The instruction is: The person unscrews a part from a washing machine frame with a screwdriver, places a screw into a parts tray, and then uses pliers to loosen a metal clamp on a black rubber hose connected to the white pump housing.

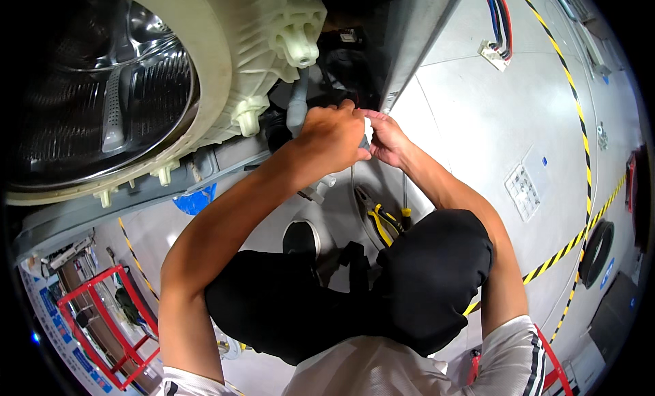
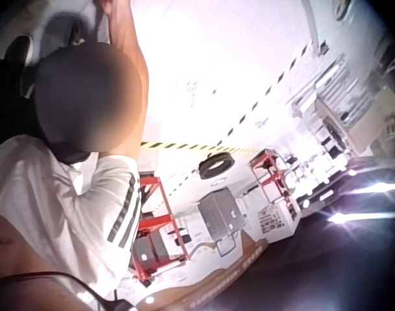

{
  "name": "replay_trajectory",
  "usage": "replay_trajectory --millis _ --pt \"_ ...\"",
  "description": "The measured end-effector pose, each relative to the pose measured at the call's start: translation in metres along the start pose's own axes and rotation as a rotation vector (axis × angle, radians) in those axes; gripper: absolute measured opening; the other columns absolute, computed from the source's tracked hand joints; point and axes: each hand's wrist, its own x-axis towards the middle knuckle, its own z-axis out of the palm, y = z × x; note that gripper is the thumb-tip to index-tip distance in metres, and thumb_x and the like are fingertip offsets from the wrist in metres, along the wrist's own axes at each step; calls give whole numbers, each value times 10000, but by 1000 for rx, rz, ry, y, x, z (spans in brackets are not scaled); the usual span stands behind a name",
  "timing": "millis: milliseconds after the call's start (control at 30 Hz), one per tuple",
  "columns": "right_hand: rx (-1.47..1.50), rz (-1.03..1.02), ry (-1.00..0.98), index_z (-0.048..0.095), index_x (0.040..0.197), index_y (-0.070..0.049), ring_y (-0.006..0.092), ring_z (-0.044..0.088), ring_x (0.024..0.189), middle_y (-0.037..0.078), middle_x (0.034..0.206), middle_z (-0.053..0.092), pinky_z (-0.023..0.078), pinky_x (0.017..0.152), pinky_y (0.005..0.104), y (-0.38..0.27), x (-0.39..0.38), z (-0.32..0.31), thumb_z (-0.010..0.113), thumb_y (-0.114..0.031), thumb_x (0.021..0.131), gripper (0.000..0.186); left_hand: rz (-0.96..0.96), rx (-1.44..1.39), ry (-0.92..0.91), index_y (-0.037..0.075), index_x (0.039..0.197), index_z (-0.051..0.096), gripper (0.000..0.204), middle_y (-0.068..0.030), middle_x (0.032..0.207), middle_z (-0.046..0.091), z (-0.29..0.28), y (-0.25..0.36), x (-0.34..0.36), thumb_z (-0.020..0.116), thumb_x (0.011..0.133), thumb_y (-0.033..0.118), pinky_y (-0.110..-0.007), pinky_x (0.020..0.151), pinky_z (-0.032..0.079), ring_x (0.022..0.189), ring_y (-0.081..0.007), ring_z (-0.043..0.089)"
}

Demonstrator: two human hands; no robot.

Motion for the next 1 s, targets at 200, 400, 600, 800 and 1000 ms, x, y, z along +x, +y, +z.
replay_trajectory --millis 200,400,600,800,1000 --pt "21 0 -27 600 1043 -20 147 658 775 76 942 649 576 654 273 -2 -1 4 507 -128 957 166 -45 9 -38 -17 1015 584 547 -149 953 585 -2 1 0 782 701 385 -415 710 500 846 -330 637" --pt "31 38 -14 584 1082 -28 164 660 834 66 950 644 568 733 308 -7 -8 7 408 -169 981 247 -111 29 -145 30 1098 590 569 -138 1031 582 -8 6 4 760 717 418 -431 792 481 939 -330 617" --pt "59 63 -155 532 1183 -17 183 646 925 85 1040 628 540 836 336 -8 -5 5 375 -193 983 309 -201 -31 -238 70 1151 590 578 -130 1113 576 -29 6 0 743 728 434 -430 857 465 1039 -331 589" --pt "22 -28 -112 546 1199 5 178 629 920 100 1099 616 530 844 322 -3 -3 10 447 -87 947 286 -204 -73 -206 92 1080 633 504 -113 1064 599 -45 -3 -3 751 712 417 -407 849 468 1029 -319 593" --pt "25 -20 -37 551 1212 -18 159 624 904 73 1075 626 536 774 303 0 -2 8 502 -40 936 281 -200 -97 -175 76 1023 652 484 -92 980 603 -46 -3 -3 772 678 394 -388 791 466 949 -301 604"
